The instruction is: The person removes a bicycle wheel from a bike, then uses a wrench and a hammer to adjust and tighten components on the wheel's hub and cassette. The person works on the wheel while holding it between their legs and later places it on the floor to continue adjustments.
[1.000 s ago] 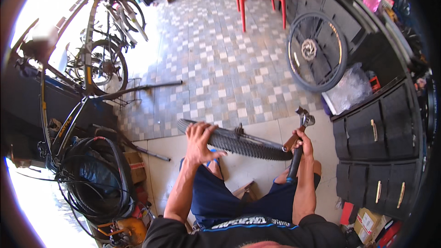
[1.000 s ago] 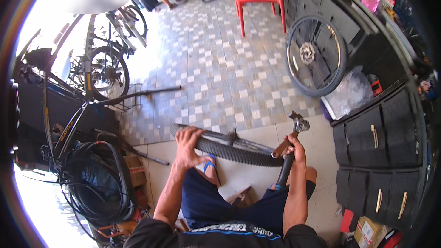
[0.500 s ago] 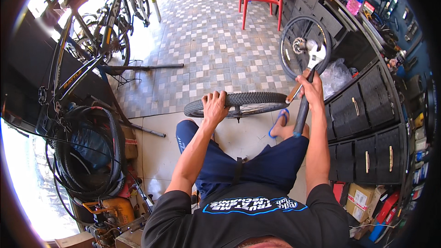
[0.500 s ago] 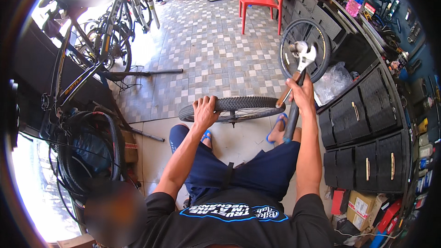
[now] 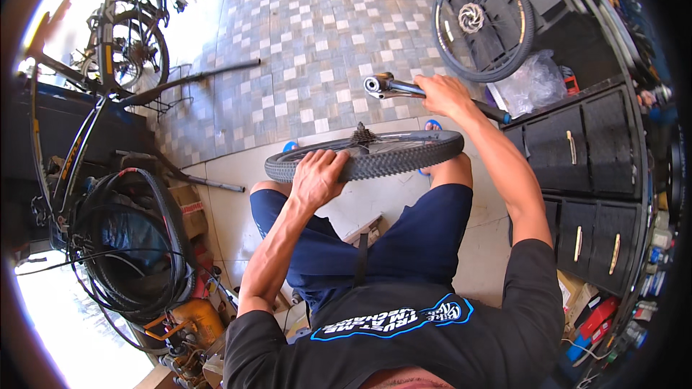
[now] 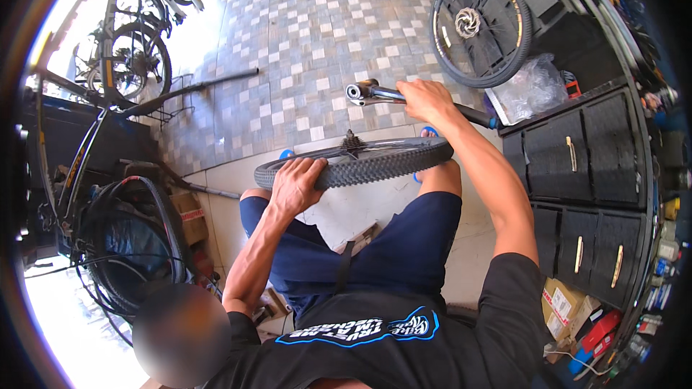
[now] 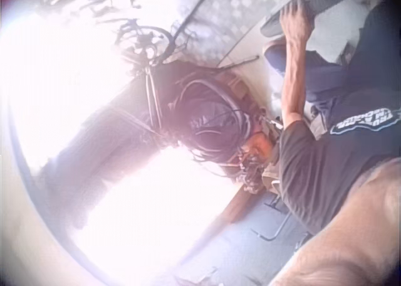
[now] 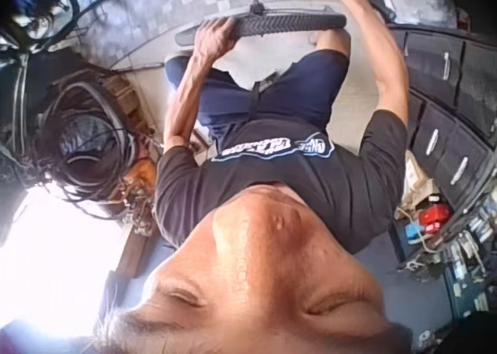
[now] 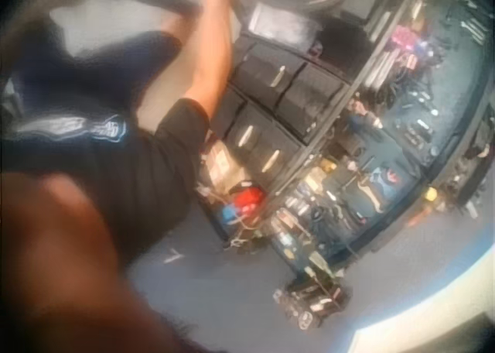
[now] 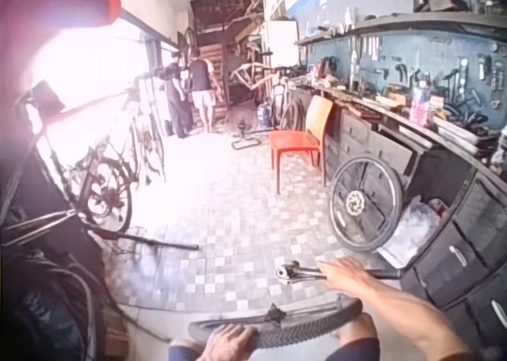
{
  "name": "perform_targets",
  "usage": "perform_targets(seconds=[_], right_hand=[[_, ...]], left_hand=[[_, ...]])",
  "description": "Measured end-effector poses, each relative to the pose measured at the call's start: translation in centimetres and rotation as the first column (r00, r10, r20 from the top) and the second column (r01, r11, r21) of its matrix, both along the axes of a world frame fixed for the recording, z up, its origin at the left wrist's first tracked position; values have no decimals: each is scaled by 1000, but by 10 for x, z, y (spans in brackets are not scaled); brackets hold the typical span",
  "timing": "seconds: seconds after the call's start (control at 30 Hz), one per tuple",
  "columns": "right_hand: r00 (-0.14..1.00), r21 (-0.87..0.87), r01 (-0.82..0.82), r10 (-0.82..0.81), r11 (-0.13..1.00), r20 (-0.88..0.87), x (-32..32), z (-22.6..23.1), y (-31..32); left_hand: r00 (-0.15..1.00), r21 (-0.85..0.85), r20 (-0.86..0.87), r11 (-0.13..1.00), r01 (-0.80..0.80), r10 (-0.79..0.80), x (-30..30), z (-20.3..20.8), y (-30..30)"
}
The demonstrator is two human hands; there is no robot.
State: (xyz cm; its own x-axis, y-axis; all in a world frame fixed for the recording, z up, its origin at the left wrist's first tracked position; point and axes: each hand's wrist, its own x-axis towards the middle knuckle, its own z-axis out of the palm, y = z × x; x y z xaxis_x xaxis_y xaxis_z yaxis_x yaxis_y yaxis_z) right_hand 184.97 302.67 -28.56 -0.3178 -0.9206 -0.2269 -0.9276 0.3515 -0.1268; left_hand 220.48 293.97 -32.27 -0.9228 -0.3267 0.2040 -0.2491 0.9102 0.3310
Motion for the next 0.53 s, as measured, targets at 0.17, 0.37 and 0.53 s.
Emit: perform_targets(seconds=[0.17,0.37,0.53], right_hand=[[994,164,-84,71,983,84,-8,-88,-43],[981,293,-99,43,951,191,-6,-160,-69],[961,412,-104,-15,905,275,-10,-190,-74]], left_hand=[[991,71,126,997,44,-53,-6,10,-19],[919,872,184,489,11,-348,-23,16,-124],[818,610,480,791,-52,-317,-82,-102,-184]])
